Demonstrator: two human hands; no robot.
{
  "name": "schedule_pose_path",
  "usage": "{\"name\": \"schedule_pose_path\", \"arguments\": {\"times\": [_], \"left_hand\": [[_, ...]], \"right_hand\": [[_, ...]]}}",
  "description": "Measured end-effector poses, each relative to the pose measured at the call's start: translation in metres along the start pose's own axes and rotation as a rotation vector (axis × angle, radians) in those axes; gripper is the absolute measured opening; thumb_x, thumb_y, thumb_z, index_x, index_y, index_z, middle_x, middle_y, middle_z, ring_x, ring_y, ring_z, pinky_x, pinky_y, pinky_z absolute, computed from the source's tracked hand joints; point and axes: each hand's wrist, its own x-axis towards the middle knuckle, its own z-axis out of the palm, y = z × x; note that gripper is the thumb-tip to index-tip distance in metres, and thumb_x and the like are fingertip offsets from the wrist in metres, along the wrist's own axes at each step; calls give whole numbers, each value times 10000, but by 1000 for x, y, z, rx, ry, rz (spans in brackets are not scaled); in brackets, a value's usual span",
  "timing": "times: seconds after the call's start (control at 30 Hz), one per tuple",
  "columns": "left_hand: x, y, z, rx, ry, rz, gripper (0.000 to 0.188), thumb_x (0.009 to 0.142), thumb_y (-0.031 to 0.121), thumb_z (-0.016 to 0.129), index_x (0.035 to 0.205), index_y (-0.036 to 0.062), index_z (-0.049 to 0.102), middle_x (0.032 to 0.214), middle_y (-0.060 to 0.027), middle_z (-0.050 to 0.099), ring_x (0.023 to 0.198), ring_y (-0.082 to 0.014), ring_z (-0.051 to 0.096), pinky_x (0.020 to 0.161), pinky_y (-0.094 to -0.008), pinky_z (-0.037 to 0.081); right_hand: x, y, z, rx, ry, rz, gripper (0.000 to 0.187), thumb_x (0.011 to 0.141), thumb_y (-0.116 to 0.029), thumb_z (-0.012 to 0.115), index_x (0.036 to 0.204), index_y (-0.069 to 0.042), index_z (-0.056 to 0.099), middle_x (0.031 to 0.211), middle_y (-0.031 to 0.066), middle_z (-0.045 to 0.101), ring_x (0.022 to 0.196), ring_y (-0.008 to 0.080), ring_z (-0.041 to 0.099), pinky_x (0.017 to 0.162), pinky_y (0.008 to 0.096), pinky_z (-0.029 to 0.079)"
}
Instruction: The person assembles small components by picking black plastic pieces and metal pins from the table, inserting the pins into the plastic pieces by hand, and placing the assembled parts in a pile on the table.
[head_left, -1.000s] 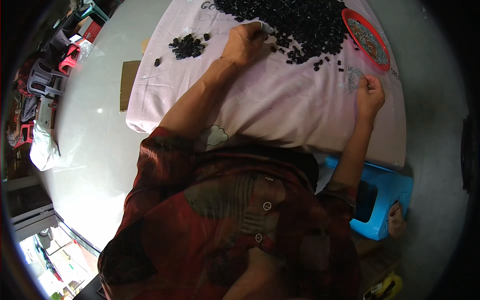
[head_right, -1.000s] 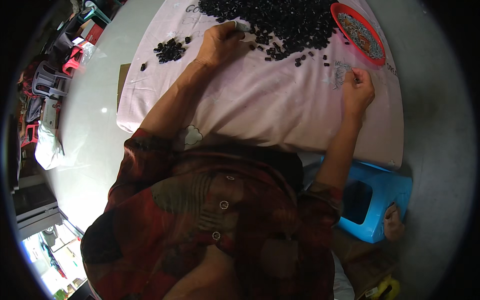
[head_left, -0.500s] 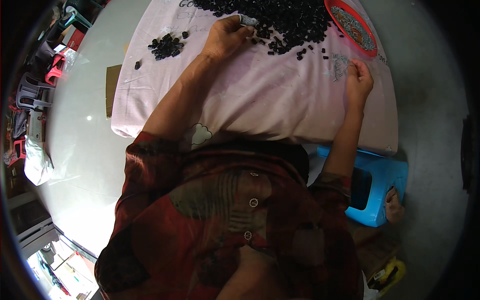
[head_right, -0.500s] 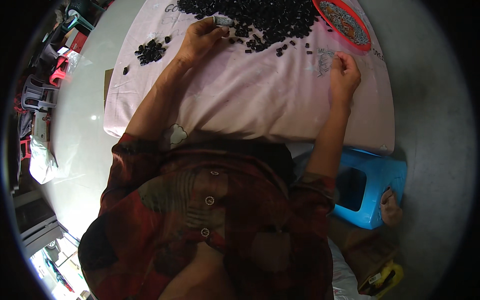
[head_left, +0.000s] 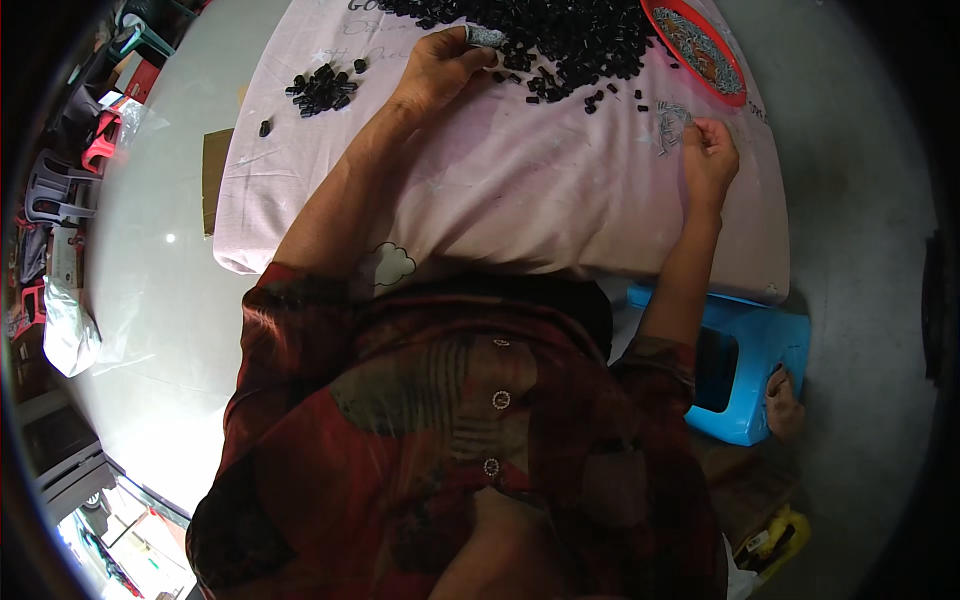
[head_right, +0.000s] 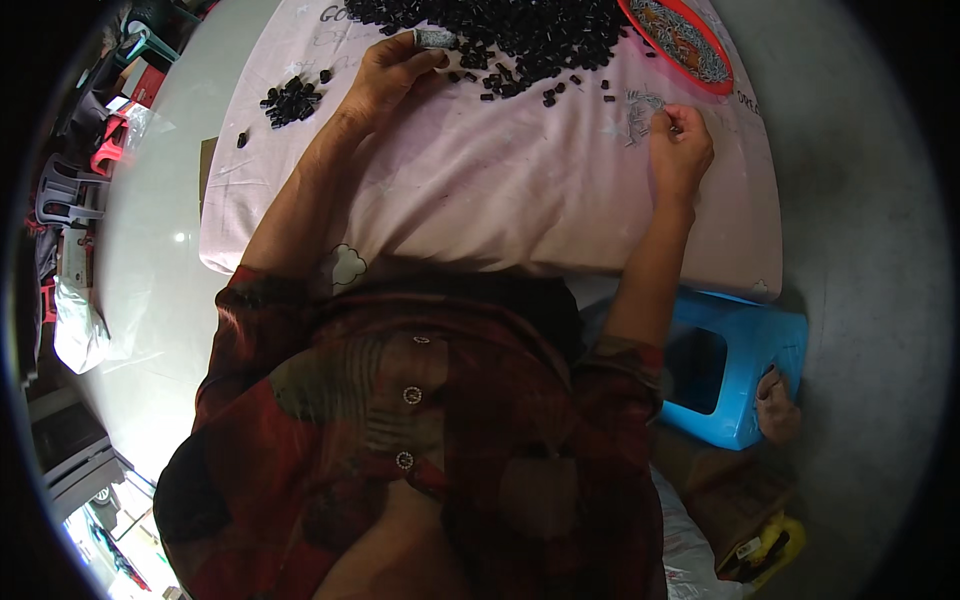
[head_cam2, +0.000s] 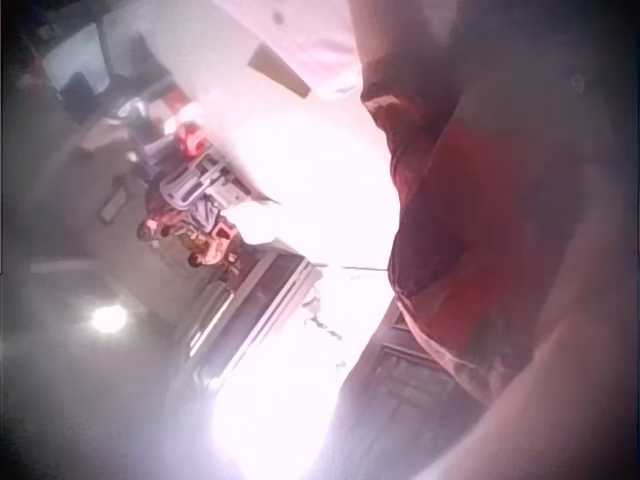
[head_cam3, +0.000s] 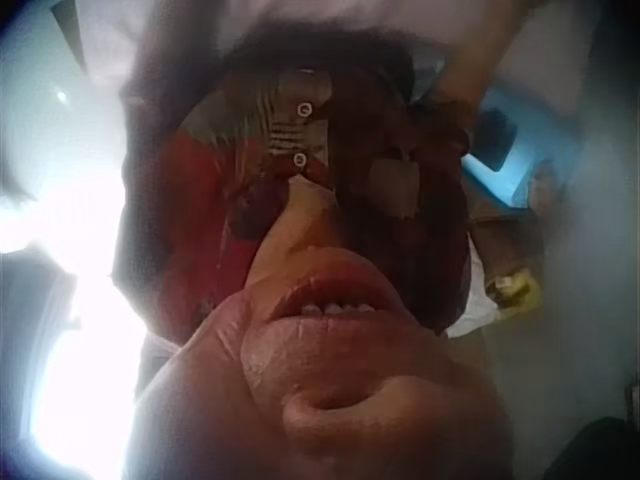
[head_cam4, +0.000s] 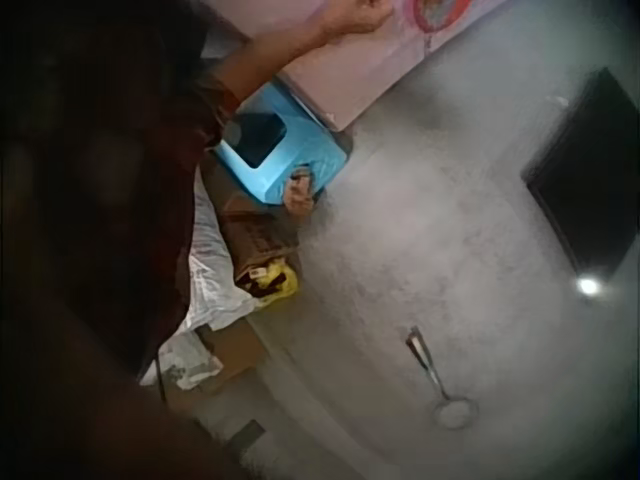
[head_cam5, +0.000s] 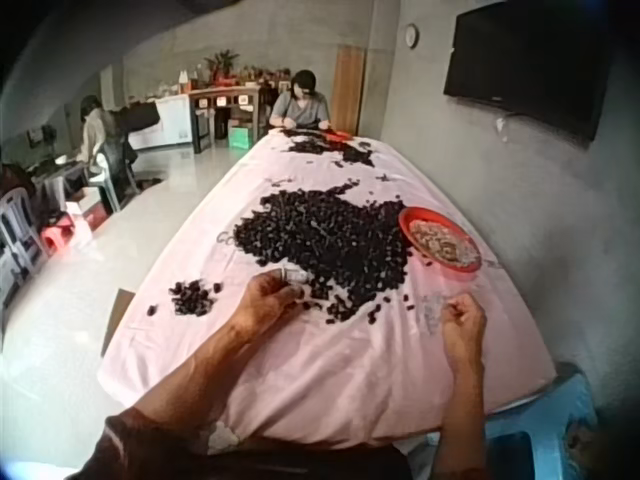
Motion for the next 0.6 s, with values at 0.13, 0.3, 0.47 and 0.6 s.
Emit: {"name": "schedule_pose_path", "arguments": {"times": [0.13, 0.3, 0.47, 0.6], "left_hand": [[2, 4, -5, -58, -59, -62, 131, 923, 132, 659, 1020, 44, 660, 909, -43, 693, 792, -88, 640, 694, -207, 538], [-2, 11, -7, -401, -230, -115, 169, 937, 93, 625, 1080, 7, 653, 1012, -90, 712, 820, -113, 685, 673, -192, 563], [-8, 19, -1, -512, -271, -163, 190, 924, 49, 621, 1104, -7, 644, 1059, -123, 704, 904, -162, 704, 717, -209, 596], [-13, 22, 4, -548, -279, -148, 197, 892, 20, 653, 1087, -5, 648, 1042, -129, 708, 918, -185, 707, 742, -226, 604]], "right_hand": [[3, -7, 8, -10, -11, -70, 153, 822, -99, 674, 945, -10, 689, 862, 69, 696, 773, 146, 632, 739, 282, 503], [-13, -85, 22, 372, -221, -16, 158, 896, -80, 657, 1044, -39, 695, 864, -52, 646, 694, 15, 525, 588, 170, 390], [-40, -144, 66, 595, -390, -59, 194, 872, -98, 693, 1061, -57, 696, 866, -58, 651, 678, -9, 506, 541, 156, 344], [-51, -160, 83, 663, -391, -50, 194, 859, -93, 705, 1049, -55, 692, 852, -42, 655, 664, 6, 522, 526, 158, 356]]}}
